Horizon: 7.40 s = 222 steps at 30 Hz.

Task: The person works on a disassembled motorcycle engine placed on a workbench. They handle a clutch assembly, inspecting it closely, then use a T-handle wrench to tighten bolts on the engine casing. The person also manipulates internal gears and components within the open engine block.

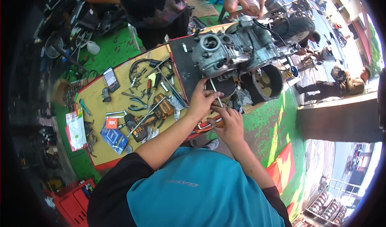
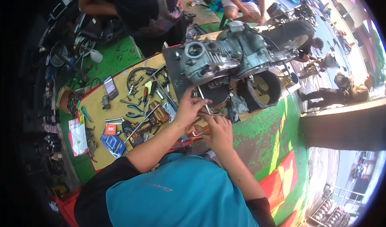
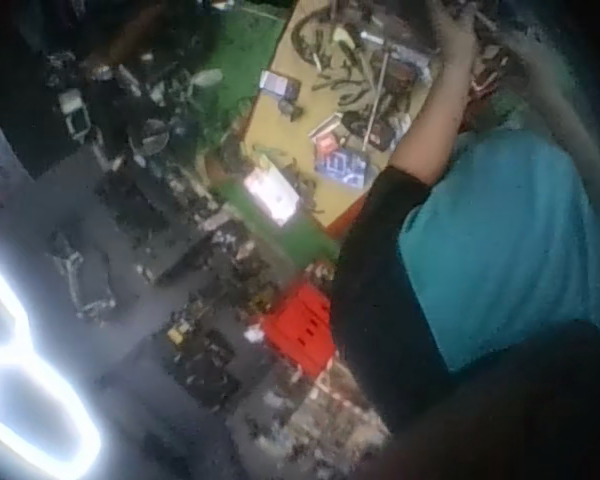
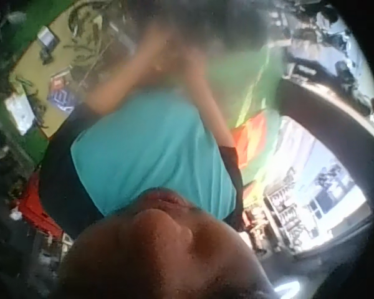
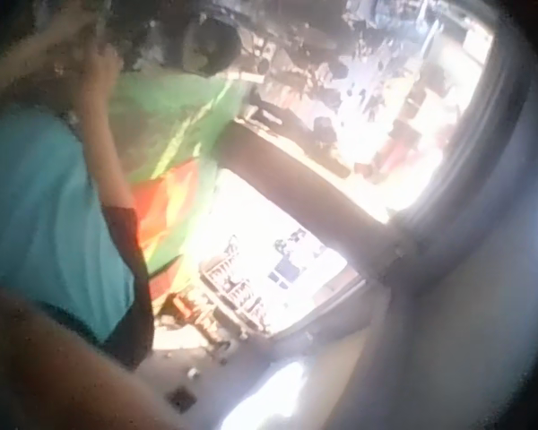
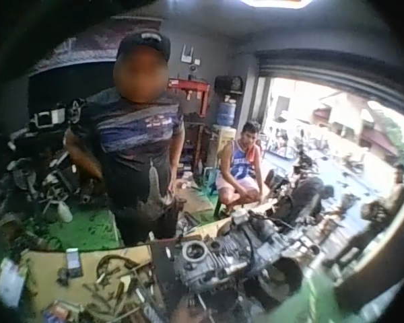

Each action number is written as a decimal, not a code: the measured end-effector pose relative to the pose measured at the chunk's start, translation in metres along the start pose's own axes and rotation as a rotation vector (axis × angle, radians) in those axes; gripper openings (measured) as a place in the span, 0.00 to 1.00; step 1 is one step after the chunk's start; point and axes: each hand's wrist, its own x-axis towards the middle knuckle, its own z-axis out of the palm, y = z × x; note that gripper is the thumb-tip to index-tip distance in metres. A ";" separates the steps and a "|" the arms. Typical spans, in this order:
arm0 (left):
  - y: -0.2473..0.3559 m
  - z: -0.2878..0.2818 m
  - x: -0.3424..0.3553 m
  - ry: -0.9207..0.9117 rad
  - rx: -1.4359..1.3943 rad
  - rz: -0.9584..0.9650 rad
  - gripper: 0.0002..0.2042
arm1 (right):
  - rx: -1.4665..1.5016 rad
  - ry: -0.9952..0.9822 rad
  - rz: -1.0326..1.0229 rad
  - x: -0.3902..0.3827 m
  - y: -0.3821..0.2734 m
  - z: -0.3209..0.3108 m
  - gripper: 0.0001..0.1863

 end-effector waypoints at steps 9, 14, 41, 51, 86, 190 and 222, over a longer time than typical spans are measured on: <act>-0.003 -0.010 0.005 -0.070 0.025 -0.111 0.23 | 0.311 -0.015 0.060 -0.007 0.014 -0.005 0.19; -0.018 -0.032 -0.021 0.008 0.035 -0.165 0.23 | 0.484 0.030 0.117 -0.014 0.007 -0.013 0.18; -0.005 -0.064 -0.065 0.101 1.068 0.186 0.18 | 0.806 -0.405 0.510 0.111 0.021 0.001 0.26; 0.030 -0.074 -0.077 -0.012 1.277 0.337 0.15 | 0.134 -0.154 0.306 0.116 -0.007 0.010 0.28; 0.130 0.043 -0.059 0.025 1.886 -0.222 0.14 | 1.177 -0.290 0.581 0.139 0.023 0.069 0.21; 0.110 0.030 -0.031 -0.411 1.304 0.053 0.23 | 0.267 0.049 0.178 0.139 -0.029 -0.072 0.18; -0.023 -0.054 -0.103 0.015 1.327 0.165 0.12 | 0.281 -0.254 0.150 0.043 0.016 -0.022 0.25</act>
